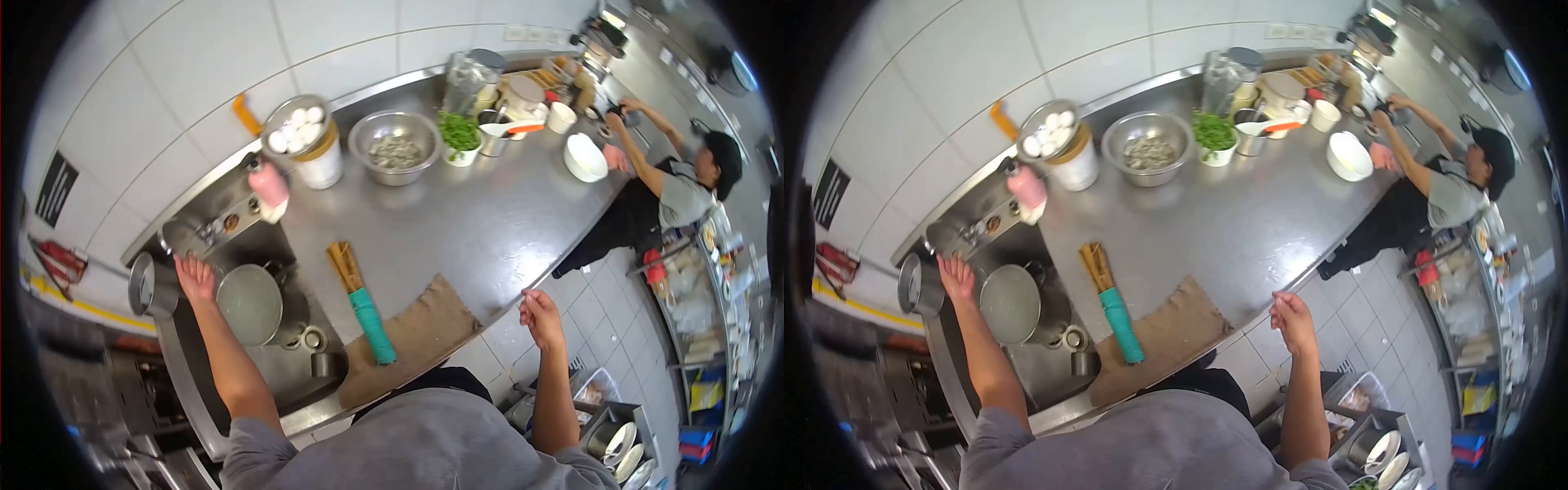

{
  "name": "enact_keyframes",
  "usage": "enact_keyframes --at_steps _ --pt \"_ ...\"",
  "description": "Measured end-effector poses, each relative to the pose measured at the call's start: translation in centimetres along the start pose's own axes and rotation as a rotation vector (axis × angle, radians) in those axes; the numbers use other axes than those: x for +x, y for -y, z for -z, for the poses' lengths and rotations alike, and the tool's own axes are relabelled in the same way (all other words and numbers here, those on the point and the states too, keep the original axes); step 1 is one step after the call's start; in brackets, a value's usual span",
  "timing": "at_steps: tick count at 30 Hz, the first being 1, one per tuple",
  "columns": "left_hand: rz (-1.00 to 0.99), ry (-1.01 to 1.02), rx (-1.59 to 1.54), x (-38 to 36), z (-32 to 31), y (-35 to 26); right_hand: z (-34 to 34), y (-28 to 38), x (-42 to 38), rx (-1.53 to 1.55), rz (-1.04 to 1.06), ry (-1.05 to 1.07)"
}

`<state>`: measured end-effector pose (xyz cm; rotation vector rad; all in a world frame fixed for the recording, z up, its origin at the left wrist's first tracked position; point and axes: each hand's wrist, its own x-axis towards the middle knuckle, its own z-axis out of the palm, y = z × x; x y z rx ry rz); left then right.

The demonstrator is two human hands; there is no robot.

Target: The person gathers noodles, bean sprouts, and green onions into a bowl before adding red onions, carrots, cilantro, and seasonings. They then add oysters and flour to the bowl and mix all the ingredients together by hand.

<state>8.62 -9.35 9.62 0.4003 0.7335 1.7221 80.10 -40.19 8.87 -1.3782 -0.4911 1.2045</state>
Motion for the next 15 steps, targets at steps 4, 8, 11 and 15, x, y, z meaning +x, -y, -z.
enact_keyframes --at_steps 4,8,11,15 --pt "0.303 0.093 -0.103 -9.1 -8.5 8.9 2.1 -0.7 -4.5 0.002 0.078 0.047" --pt "0.946 0.500 -0.091 -21.9 -19.1 24.7 1.6 -1.4 -5.3 0.085 0.030 0.358" --pt "1.401 0.849 -0.059 -32.7 -27.5 39.4 2.4 0.1 -5.4 0.158 -0.008 0.506" --pt "1.417 0.994 0.134 -46.5 -35.6 51.6 9.9 -1.4 -3.3 0.649 0.086 0.023"
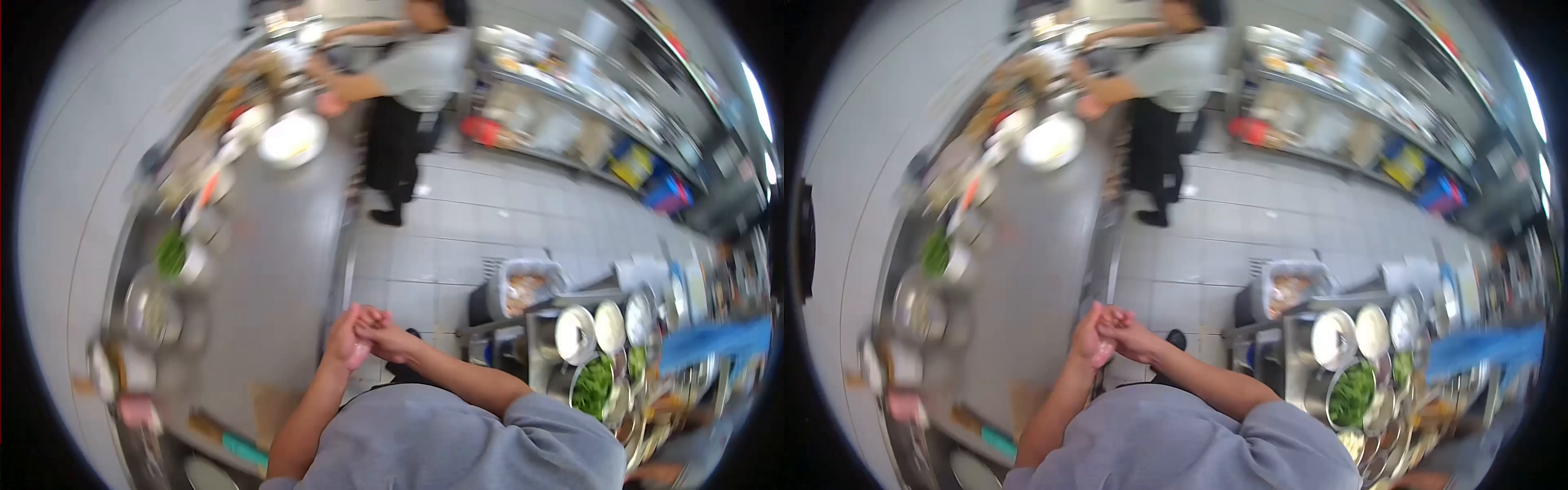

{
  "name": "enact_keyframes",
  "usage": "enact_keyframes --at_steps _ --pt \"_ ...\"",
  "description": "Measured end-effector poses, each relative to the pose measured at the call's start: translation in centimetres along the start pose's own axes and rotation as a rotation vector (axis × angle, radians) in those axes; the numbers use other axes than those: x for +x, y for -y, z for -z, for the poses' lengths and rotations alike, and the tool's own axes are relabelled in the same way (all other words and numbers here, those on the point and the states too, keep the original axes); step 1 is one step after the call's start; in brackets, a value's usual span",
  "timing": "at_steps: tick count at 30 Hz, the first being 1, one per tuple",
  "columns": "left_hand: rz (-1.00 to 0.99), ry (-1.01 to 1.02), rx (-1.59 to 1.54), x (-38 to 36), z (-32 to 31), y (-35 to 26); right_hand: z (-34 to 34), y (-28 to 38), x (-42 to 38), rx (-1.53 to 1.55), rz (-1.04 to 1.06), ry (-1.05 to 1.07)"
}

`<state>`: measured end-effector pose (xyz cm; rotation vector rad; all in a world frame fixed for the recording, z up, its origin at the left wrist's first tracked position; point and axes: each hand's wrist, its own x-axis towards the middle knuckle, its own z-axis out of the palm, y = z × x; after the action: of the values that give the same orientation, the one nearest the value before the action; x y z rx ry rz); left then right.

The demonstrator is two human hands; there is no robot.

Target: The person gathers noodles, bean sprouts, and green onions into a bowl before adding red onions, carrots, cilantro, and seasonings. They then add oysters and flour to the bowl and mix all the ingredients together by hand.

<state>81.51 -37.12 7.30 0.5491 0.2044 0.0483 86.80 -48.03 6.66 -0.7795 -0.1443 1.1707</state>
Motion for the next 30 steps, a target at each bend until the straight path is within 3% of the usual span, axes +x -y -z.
enact_keyframes --at_steps 1,3,4,6,9,10,11,15,17,19,20,22,24,25,26,27,28,30 --pt "0.100 0.065 0.021 3.3 -1.7 0.9 1.7 2.5 0.8 0.050 0.082 -0.076" --pt "-0.284 0.044 0.642 8.3 -7.0 3.4 5.1 7.1 1.0 0.121 0.251 -0.196" --pt "-0.222 0.130 0.639 10.6 -9.3 4.7 7.0 9.2 1.0 0.131 0.337 -0.230" --pt "-0.844 0.406 1.412 14.9 -12.7 6.6 9.3 15.4 -1.2 0.161 0.432 -0.261" --pt "-0.781 0.753 1.513 21.5 -14.3 10.1 12.7 22.8 -3.8 0.199 0.532 -0.185" --pt "-0.630 0.842 1.380 23.3 -15.5 10.7 14.4 24.4 -4.1 0.215 0.570 -0.169" --pt "-0.613 0.904 1.353 25.2 -17.1 11.4 16.3 25.9 -4.3 0.227 0.609 -0.166" --pt "-0.753 0.965 1.532 33.4 -20.3 14.7 24.1 31.3 -3.7 0.259 0.717 -0.188" --pt "-0.819 0.830 1.810 37.9 -21.2 16.3 27.9 34.6 -2.6 0.201 0.708 -0.380" --pt "-0.856 0.844 1.741 42.1 -22.5 18.7 31.3 37.9 -1.7 0.090 0.599 -0.730" --pt "-0.792 0.843 1.821 44.6 -22.2 20.2 32.7 39.3 -1.4 0.139 0.643 -0.866" --pt "-0.624 0.886 2.000 49.1 -22.1 21.9 40.9 39.0 1.4 -0.264 0.738 -1.415" --pt "0.008 1.087 1.964 56.4 -19.9 23.5 50.2 38.2 -0.9 -1.115 0.279 -1.348" --pt "0.182 1.251 1.959 60.3 -18.3 24.9 51.4 38.6 -3.0 -1.157 -0.112 -1.319" --pt "0.366 1.408 1.942 63.3 -17.2 26.2 53.5 36.5 -4.4 -1.143 -0.158 -1.480" --pt "0.489 1.346 1.866 65.3 -17.2 27.1 57.3 34.0 -5.6 -1.073 -0.224 -1.541" --pt "0.619 1.286 1.792 67.4 -17.8 28.0 56.3 34.0 -8.4 -1.036 -0.294 -1.506" --pt "0.583 1.347 1.845 71.4 -20.9 29.5 57.8 32.8 -11.6 -0.959 -0.424 -1.540"
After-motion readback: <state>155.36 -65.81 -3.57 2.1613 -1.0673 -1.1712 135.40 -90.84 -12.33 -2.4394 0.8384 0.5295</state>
